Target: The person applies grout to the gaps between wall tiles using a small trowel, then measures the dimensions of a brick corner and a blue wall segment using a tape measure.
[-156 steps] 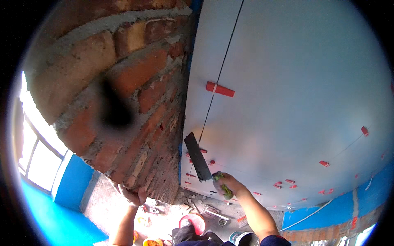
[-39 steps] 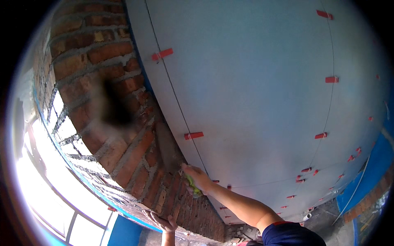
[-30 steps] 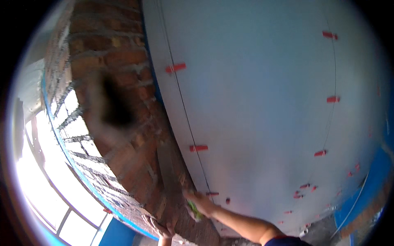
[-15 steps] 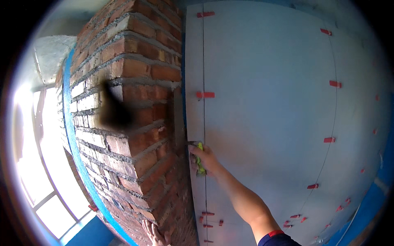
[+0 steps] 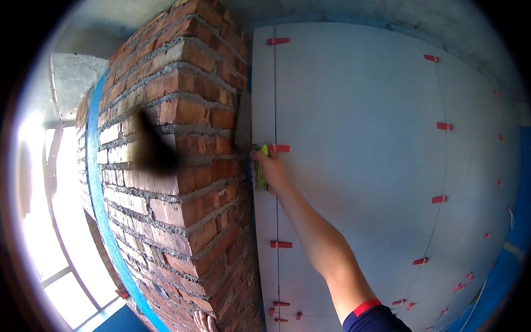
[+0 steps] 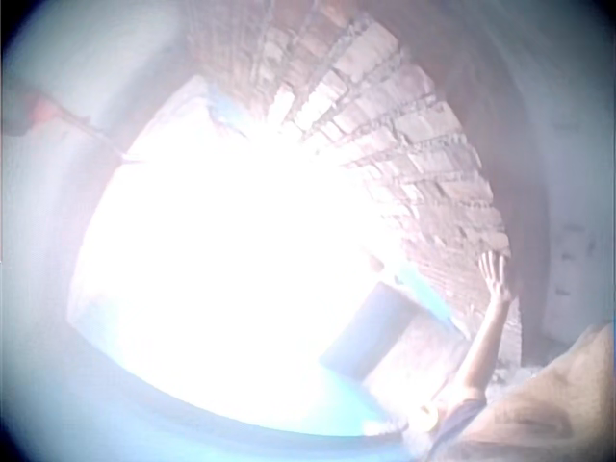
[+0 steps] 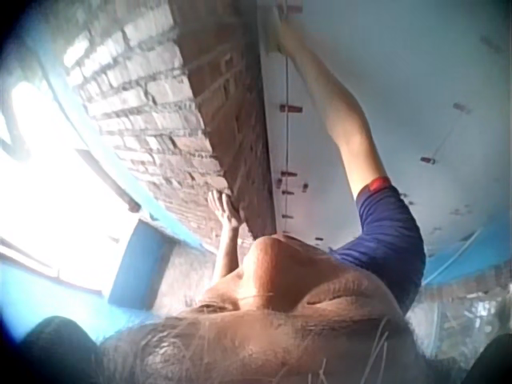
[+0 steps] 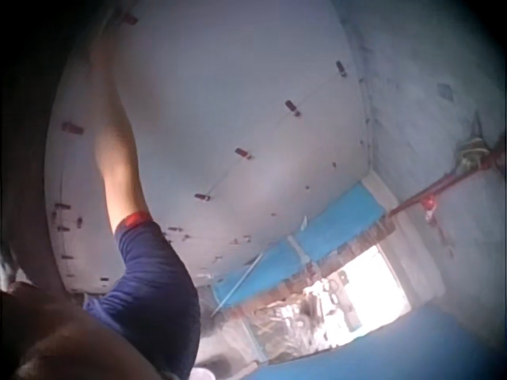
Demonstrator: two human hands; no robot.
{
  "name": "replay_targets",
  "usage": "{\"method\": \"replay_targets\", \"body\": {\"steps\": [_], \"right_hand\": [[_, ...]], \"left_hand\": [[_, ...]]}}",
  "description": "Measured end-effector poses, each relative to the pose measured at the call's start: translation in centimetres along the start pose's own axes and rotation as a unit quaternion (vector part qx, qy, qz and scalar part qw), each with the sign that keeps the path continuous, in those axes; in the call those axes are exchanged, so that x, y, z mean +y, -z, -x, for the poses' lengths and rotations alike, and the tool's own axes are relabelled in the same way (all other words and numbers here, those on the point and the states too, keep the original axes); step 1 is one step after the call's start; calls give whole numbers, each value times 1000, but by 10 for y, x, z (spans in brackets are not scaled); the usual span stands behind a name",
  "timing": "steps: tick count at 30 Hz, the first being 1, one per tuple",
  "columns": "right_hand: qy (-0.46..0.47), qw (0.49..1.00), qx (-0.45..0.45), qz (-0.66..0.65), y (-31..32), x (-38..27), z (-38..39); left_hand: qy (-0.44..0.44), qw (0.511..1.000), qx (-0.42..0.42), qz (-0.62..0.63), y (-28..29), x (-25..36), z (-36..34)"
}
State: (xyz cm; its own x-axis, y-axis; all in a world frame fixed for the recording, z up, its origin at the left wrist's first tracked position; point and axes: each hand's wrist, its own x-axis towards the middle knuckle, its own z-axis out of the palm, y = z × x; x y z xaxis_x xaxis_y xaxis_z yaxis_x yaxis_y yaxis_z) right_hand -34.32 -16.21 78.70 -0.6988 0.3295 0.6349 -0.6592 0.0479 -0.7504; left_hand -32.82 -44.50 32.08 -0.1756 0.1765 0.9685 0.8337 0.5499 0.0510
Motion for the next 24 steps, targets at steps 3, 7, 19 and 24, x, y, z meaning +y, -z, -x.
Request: {"method": "replay_targets", "body": {"steps": [3, 7, 19, 24], "right_hand": [[16, 1000, -8, 6, -11, -21, -18], [-14, 998, -53, -1, -10, -44, -39], [-85, 990, -113, -2, 6, -18, 13], [-178, 976, -125, -21, 36, 24, 86]], "left_hand": [[0, 1000, -9, -10, 2, -3, 3], [-1, 1000, -11, -3, 4, 3, -3], [-10, 999, 37, -3, -1, 7, -17], [2, 999, 39, 1, 17, 14, -14]]}}
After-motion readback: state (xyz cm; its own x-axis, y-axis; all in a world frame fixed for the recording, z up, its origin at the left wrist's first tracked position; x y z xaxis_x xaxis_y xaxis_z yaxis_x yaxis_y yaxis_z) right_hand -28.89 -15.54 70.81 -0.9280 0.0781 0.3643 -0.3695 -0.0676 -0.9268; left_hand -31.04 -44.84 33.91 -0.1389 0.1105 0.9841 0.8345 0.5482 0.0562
